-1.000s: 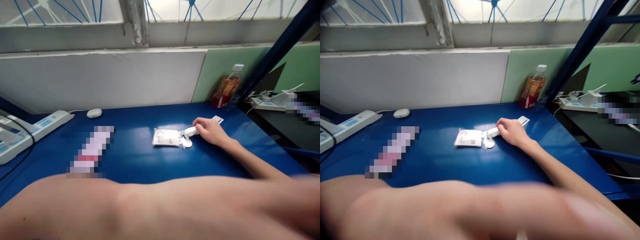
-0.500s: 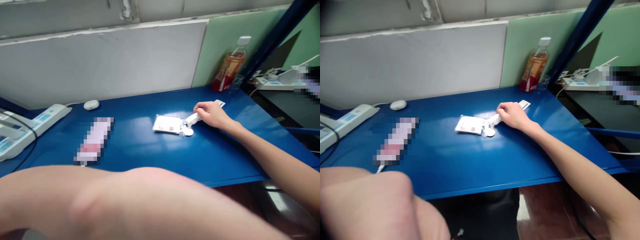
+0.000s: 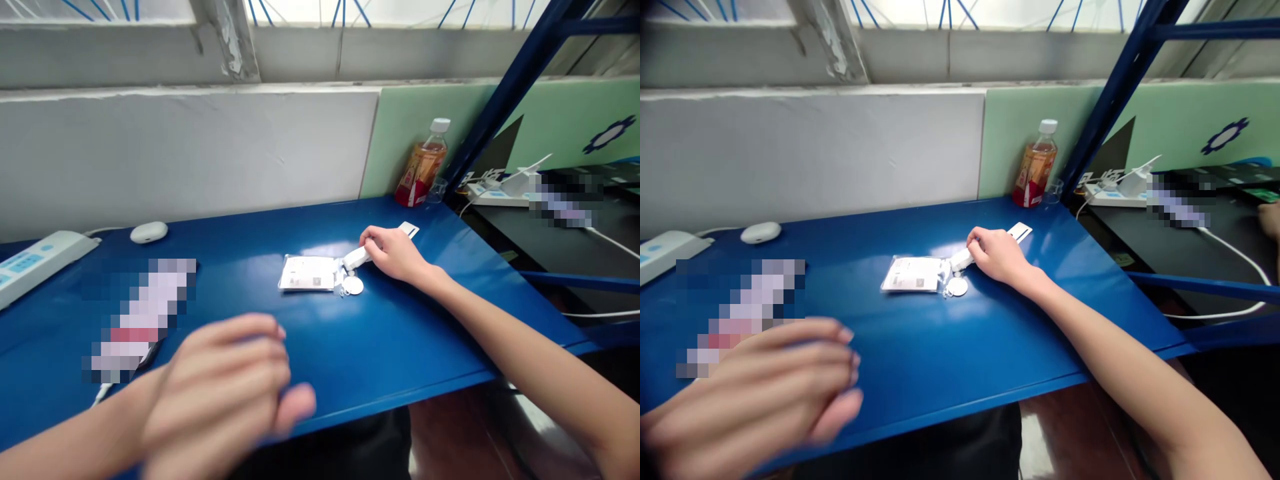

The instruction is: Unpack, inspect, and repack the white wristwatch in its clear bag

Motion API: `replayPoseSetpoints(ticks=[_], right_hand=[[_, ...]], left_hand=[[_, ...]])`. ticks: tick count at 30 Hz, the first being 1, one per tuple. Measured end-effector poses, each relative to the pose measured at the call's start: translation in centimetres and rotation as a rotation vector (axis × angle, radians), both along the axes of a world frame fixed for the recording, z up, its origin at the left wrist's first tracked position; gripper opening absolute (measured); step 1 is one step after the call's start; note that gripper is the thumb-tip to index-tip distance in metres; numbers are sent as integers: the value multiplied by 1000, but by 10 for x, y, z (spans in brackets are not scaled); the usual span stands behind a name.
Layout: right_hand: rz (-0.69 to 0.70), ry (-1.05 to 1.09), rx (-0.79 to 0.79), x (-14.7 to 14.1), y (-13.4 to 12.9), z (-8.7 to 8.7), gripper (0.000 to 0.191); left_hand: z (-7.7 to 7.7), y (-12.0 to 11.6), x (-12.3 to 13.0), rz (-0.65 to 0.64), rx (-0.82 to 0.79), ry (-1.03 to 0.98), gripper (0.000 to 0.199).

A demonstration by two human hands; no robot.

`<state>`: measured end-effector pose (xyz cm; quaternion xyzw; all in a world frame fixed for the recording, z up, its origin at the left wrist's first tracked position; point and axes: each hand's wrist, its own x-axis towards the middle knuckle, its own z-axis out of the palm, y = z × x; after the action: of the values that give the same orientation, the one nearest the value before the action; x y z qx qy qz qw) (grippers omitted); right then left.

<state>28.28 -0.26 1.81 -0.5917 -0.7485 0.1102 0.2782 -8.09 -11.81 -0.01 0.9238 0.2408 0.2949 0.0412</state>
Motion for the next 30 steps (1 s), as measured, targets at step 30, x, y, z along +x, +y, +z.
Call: replayPoseSetpoints(ticks=[30], right_hand=[[88, 127, -115, -3, -11, 11, 29]], left_hand=[[10, 127, 88, 234, -222, 173, 58]])
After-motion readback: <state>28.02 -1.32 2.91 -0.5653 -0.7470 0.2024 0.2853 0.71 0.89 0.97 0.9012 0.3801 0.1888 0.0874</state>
